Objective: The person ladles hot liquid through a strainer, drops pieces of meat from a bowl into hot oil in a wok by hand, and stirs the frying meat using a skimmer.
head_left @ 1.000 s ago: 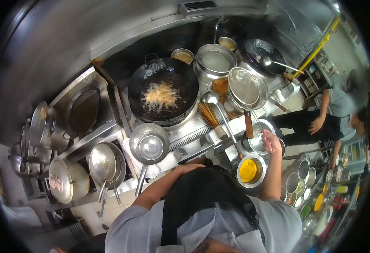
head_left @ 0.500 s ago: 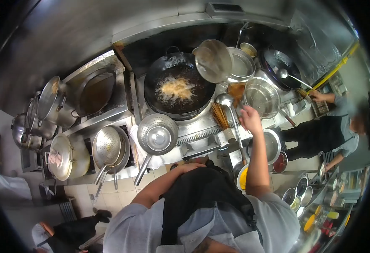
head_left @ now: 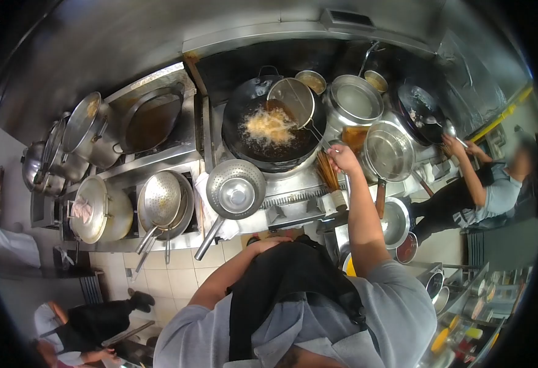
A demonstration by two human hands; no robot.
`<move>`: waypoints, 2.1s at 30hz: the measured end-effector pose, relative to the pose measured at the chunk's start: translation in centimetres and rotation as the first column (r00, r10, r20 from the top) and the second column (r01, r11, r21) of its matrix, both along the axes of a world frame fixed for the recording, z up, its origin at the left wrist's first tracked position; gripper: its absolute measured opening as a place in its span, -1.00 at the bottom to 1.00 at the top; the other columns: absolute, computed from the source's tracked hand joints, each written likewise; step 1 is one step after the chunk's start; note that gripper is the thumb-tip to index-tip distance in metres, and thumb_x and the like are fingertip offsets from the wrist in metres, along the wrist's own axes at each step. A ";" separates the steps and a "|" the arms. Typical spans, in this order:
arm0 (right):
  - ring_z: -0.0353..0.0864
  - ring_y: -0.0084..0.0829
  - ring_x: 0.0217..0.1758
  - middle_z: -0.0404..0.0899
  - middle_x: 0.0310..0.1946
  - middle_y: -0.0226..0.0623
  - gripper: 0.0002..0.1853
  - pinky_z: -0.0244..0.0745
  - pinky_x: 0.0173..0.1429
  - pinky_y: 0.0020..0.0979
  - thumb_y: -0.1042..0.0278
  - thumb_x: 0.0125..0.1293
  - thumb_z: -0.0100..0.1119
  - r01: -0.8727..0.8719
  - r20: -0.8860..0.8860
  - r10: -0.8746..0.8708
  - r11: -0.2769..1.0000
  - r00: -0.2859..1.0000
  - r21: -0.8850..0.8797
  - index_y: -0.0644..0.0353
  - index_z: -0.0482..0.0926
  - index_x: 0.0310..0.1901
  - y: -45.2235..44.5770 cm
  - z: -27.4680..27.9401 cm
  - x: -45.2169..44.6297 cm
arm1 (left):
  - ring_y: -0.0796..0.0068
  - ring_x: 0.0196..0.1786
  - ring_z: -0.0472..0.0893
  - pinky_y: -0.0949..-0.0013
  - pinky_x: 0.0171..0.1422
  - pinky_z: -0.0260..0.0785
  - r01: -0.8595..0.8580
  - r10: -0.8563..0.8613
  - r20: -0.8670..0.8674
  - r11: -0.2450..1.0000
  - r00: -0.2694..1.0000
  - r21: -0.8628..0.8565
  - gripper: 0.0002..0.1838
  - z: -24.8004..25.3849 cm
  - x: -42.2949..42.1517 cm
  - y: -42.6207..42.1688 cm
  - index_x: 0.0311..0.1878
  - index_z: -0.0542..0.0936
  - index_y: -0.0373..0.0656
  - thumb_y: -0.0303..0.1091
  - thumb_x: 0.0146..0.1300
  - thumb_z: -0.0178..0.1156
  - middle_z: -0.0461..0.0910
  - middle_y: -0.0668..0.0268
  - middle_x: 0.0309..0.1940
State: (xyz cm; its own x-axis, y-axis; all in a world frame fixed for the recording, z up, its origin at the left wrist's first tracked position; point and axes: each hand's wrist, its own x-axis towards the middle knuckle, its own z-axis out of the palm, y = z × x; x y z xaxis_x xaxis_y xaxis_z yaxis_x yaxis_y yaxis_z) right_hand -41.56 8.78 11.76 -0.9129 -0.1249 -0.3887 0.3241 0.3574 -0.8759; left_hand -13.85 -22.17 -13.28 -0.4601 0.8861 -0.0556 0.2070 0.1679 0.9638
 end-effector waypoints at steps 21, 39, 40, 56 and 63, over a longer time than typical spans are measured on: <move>0.36 -0.61 -0.77 0.52 -0.59 -0.42 -0.68 0.18 -0.72 -0.47 0.30 0.54 0.13 0.075 -0.016 -0.078 0.988 0.997 -0.132 0.32 0.52 0.18 2.9 -0.6 0.7 | 0.14 0.53 0.33 0.25 0.61 0.11 -0.012 0.019 0.242 0.999 0.970 -0.030 -0.41 3.6 1.0 0.6 0.47 0.40 -0.30 -0.12 0.52 0.07 0.35 0.01 0.49; 0.68 0.21 0.02 0.68 -0.13 0.23 -0.70 0.59 0.14 -0.03 0.28 0.40 0.20 0.312 -0.616 -0.016 0.872 0.787 0.376 0.29 0.69 0.03 -4.2 -0.6 2.9 | 0.20 0.51 0.36 0.27 0.60 0.13 -0.030 0.041 0.265 0.999 0.963 -0.045 -0.42 3.4 1.1 1.0 0.46 0.41 -0.29 -0.13 0.51 0.09 0.40 0.06 0.46; 0.67 0.22 0.00 0.68 -0.15 0.24 -0.70 0.59 0.12 -0.01 0.28 0.39 0.20 0.319 -0.626 -0.023 0.875 0.779 0.364 0.29 0.69 0.03 -4.4 -0.6 3.0 | 0.20 0.50 0.37 0.27 0.60 0.13 -0.028 0.039 0.268 0.999 0.963 -0.044 -0.42 3.5 1.2 1.0 0.46 0.41 -0.29 -0.13 0.51 0.10 0.40 0.06 0.46; 0.59 -0.32 -0.65 0.65 -0.56 -0.22 -0.73 0.42 -0.59 -0.29 0.28 0.50 0.17 0.371 -0.228 -0.376 0.926 0.898 -0.065 0.27 0.64 0.08 -2.6 4.1 7.2 | 0.25 0.48 0.39 0.28 0.60 0.14 -0.011 0.026 0.287 0.999 0.958 -0.053 -0.42 3.5 0.8 1.1 0.45 0.42 -0.28 -0.13 0.50 0.12 0.44 0.10 0.43; 0.30 -0.65 -0.77 0.48 -0.58 -0.46 -0.88 0.08 -0.78 -0.55 0.33 0.54 0.14 0.422 0.063 -0.446 0.779 0.893 -0.464 0.19 0.55 -0.09 5.6 8.0 12.7 | 0.27 0.47 0.41 0.29 0.59 0.14 0.058 -0.037 0.317 0.997 0.948 -0.056 -0.42 3.3 -0.1 1.5 0.44 0.43 -0.27 -0.13 0.50 0.13 0.46 0.12 0.42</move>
State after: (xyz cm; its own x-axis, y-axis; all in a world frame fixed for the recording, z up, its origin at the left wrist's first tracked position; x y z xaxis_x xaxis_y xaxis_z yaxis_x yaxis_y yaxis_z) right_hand -28.88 14.43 19.77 -0.9290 0.1382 -0.3432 0.3021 -0.2521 -0.9193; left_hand -13.92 -20.70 -9.95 -0.3674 0.8964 -0.2480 -0.0971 0.2283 0.9687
